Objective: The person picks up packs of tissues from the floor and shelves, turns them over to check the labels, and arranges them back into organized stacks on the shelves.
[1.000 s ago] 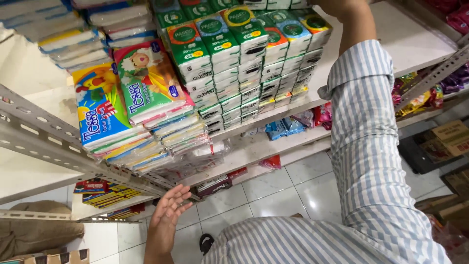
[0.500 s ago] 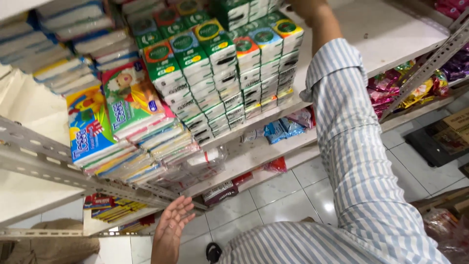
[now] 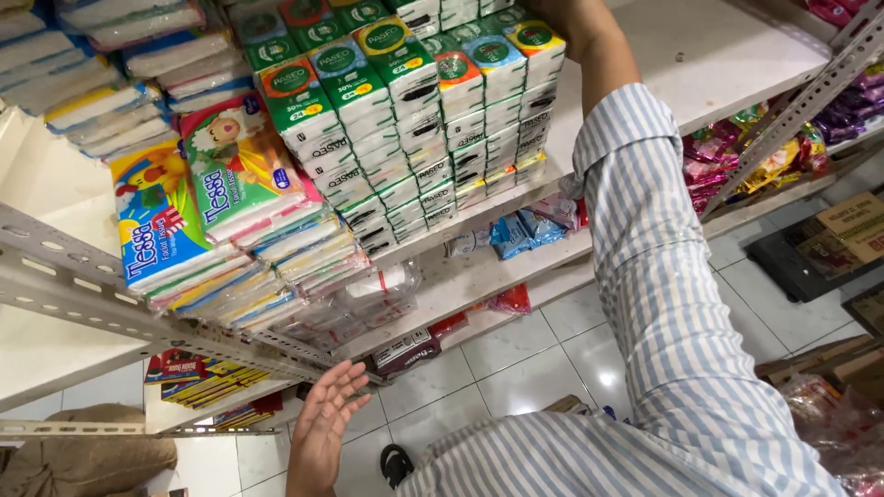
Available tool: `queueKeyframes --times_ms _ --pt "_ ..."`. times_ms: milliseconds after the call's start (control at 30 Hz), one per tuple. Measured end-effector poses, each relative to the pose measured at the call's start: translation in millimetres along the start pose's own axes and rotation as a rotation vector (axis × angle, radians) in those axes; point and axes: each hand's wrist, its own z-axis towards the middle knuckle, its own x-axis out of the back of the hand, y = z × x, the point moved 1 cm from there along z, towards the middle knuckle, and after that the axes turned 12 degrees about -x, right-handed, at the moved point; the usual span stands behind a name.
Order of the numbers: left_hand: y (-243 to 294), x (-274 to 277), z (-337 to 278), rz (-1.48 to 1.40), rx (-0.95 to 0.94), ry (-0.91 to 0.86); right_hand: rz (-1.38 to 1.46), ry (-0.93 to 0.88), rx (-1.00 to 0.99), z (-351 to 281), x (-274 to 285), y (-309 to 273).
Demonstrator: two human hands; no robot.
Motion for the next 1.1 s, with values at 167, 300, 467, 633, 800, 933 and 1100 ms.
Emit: queueKeyframes --times_ms 167,300,467,633,800,933,1100 --pt "-5 9 6 -0.078 0.022 -0.082 0.257 0.166 0.379 -92 -6 8" --pt "-13 24 26 -0.138 0.12 -0.209 0.17 0.362 0.402 -229 -42 68" --pt "-20 28 61 -0.182 0.201 -0.45 0.189 0.8 0.089 -416 -78 210" --pt "-37 21 76 -0.258 0.265 -0.664 0.306 0.971 -0.591 -581 -166 334" --pt "-43 16 67 -0.264 0.368 -0.839 0.268 1.204 -1.151 -682 -283 368" --pt "-42 10 57 -0.214 0.419 -0.953 0.523 1.347 -1.097 -722 -337 371" --pt "-41 -5 39 -0.26 0.45 -1.037 0.718 1.472 -1.009 -750 -368 367"
